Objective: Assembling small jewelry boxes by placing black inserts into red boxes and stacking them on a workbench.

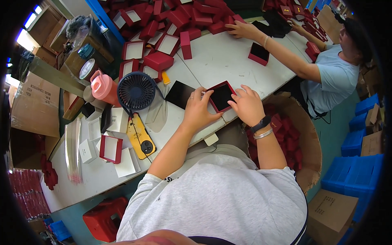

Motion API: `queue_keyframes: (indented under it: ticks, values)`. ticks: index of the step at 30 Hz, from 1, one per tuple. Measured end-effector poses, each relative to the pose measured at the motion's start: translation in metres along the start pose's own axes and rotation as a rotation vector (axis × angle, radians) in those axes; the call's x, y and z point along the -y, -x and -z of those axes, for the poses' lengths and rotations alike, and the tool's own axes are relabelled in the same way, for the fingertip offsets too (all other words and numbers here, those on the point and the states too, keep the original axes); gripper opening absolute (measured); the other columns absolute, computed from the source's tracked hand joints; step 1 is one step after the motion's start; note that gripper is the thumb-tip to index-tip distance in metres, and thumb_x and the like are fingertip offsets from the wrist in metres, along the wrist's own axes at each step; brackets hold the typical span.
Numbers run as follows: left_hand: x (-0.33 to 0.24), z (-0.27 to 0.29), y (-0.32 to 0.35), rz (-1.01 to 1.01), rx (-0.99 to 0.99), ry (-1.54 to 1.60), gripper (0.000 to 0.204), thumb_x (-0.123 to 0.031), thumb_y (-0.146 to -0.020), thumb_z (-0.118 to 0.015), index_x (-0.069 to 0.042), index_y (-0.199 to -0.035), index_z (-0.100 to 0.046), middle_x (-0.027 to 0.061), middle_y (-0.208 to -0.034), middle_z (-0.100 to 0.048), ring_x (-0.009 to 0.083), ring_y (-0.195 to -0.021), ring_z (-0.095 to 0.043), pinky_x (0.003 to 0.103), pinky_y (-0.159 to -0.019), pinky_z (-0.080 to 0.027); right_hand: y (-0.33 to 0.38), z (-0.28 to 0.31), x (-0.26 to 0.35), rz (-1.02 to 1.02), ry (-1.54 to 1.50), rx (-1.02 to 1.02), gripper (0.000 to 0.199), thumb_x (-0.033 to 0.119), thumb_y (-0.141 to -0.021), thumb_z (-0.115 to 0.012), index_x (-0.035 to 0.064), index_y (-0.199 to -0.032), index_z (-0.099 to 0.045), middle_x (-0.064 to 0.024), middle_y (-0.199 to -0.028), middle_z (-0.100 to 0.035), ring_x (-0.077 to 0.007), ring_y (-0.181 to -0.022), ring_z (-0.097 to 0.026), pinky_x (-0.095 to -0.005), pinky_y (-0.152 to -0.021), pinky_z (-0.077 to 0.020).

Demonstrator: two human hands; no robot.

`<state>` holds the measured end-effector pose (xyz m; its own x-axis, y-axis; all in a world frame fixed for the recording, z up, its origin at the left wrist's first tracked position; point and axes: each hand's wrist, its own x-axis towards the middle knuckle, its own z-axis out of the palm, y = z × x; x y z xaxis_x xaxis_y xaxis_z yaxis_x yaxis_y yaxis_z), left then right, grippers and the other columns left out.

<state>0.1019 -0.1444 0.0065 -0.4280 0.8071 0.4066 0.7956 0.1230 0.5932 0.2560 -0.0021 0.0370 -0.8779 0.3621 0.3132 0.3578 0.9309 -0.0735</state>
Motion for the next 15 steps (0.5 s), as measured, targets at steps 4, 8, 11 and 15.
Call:
queue_keyframes:
  ticks: [4, 8, 11, 15]
  values:
    - [0.003, 0.002, 0.001, 0.044, -0.001, 0.021, 0.065, -0.031, -0.061, -0.085, -0.005, -0.116, -0.062, 0.0176, -0.122, -0.051, 0.0347, -0.111, -0.053, 0.043, -0.095, -0.047, 0.012, 0.003, 0.003, -0.039, -0.144, -0.103, 0.023, 0.027, -0.085, -0.071, 0.0046, -0.091, -0.071, -0.0082, -0.107, -0.066, -0.0321, -0.116, -0.055, -0.0434, -0.092, -0.0482]
    - [0.007, 0.002, -0.002, -0.019, 0.026, 0.025, 0.054, -0.029, -0.062, -0.084, -0.011, -0.11, -0.067, 0.019, -0.124, -0.05, 0.0364, -0.114, -0.052, 0.044, -0.096, -0.046, 0.006, 0.003, -0.002, -0.038, -0.138, -0.071, 0.023, 0.027, -0.085, -0.071, 0.0052, -0.091, -0.07, -0.0084, -0.106, -0.066, -0.0341, -0.117, -0.054, -0.0447, -0.093, -0.0477]
    - [0.006, 0.003, -0.001, -0.033, 0.023, 0.031, 0.049, -0.028, -0.061, -0.084, -0.013, -0.106, -0.069, 0.0205, -0.127, -0.049, 0.0382, -0.116, -0.051, 0.045, -0.097, -0.045, 0.008, -0.011, -0.011, 0.038, -0.161, 0.038, 0.023, 0.028, -0.085, -0.071, 0.006, -0.093, -0.069, -0.0086, -0.108, -0.065, -0.036, -0.118, -0.053, -0.0462, -0.095, -0.0464]
    - [0.005, 0.003, 0.0, -0.004, 0.017, 0.071, 0.04, -0.026, -0.064, -0.083, -0.014, -0.099, -0.071, 0.0222, -0.13, -0.048, 0.0402, -0.121, -0.048, 0.047, -0.1, -0.043, -0.002, 0.007, 0.006, 0.066, -0.171, 0.006, 0.023, 0.025, -0.084, -0.071, 0.0072, -0.098, -0.067, -0.0074, -0.111, -0.063, -0.0348, -0.118, -0.053, -0.0464, -0.102, -0.0416]
